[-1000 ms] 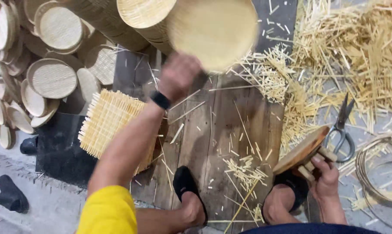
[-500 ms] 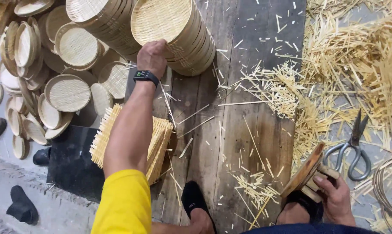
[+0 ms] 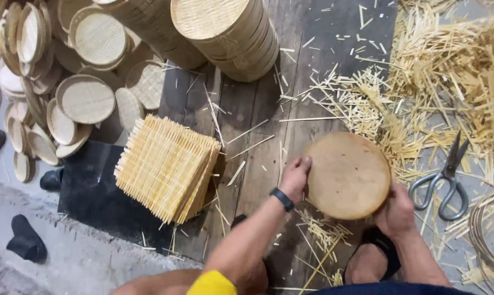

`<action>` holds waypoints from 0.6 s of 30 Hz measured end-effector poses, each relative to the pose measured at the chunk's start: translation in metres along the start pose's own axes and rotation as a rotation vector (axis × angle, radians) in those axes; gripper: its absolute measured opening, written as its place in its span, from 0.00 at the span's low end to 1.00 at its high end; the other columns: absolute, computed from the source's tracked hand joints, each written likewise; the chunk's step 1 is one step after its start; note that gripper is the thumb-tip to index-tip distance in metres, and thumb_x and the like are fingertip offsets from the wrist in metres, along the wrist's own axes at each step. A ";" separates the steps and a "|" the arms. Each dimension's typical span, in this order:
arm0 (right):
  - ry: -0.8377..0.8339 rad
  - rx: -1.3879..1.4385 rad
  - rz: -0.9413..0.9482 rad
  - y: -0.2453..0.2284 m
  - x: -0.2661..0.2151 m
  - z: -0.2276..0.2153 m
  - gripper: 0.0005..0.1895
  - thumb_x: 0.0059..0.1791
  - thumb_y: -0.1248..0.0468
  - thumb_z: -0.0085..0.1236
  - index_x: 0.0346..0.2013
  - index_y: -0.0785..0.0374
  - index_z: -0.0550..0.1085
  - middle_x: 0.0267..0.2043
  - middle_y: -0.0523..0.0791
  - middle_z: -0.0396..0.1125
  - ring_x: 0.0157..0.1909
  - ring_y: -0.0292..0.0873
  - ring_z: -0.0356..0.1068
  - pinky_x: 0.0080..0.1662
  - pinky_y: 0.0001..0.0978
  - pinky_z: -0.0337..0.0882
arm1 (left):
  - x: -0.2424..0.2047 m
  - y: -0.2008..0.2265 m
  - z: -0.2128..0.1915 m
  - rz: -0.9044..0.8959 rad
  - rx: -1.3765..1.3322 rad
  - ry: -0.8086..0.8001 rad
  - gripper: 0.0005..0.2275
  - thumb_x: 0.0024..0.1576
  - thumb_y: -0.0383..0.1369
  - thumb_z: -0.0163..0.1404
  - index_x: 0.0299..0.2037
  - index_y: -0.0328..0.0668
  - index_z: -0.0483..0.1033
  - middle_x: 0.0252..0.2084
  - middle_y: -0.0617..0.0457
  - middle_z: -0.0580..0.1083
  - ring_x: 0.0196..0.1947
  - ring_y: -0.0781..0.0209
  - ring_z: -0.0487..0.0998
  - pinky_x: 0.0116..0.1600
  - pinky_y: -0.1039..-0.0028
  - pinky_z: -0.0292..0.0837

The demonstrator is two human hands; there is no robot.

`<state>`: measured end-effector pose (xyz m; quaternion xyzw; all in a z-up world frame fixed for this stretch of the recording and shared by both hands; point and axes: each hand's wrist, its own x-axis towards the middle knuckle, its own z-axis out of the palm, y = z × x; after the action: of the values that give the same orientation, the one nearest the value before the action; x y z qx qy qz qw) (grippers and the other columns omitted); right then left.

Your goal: Constructing and trimming a round bamboo tray by fitting a woven bamboo base into a wooden mold and securing a rim with scissors.

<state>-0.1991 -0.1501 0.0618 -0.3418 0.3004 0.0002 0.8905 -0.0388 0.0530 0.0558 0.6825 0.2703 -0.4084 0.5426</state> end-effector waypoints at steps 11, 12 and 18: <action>0.088 -0.163 0.032 0.026 -0.012 -0.001 0.21 0.55 0.60 0.52 0.61 0.66 0.68 0.54 0.45 0.71 0.52 0.41 0.74 0.51 0.36 0.77 | -0.040 0.068 -0.211 0.673 1.197 0.655 0.31 0.52 0.36 0.61 0.66 0.37 0.66 0.63 0.35 0.69 0.63 0.39 0.69 0.68 0.53 0.62; 0.084 -0.180 0.041 0.024 -0.011 0.002 0.21 0.55 0.58 0.52 0.59 0.66 0.69 0.51 0.45 0.72 0.49 0.42 0.75 0.47 0.39 0.78 | -0.048 0.089 -0.248 0.567 1.371 0.868 0.38 0.50 0.44 0.67 0.63 0.27 0.63 0.64 0.30 0.65 0.66 0.33 0.64 0.70 0.50 0.58; 0.119 -0.203 0.083 0.051 -0.004 -0.033 0.20 0.60 0.53 0.51 0.53 0.69 0.71 0.44 0.50 0.71 0.43 0.47 0.73 0.43 0.44 0.78 | -0.094 0.087 -0.323 0.029 1.370 0.696 0.57 0.32 0.48 0.77 0.67 0.23 0.55 0.71 0.22 0.52 0.66 0.33 0.61 0.66 0.62 0.62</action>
<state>-0.2309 -0.1303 0.0135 -0.4168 0.3651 0.0470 0.8311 0.0683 0.3470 0.2062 0.9589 0.1032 -0.2392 -0.1128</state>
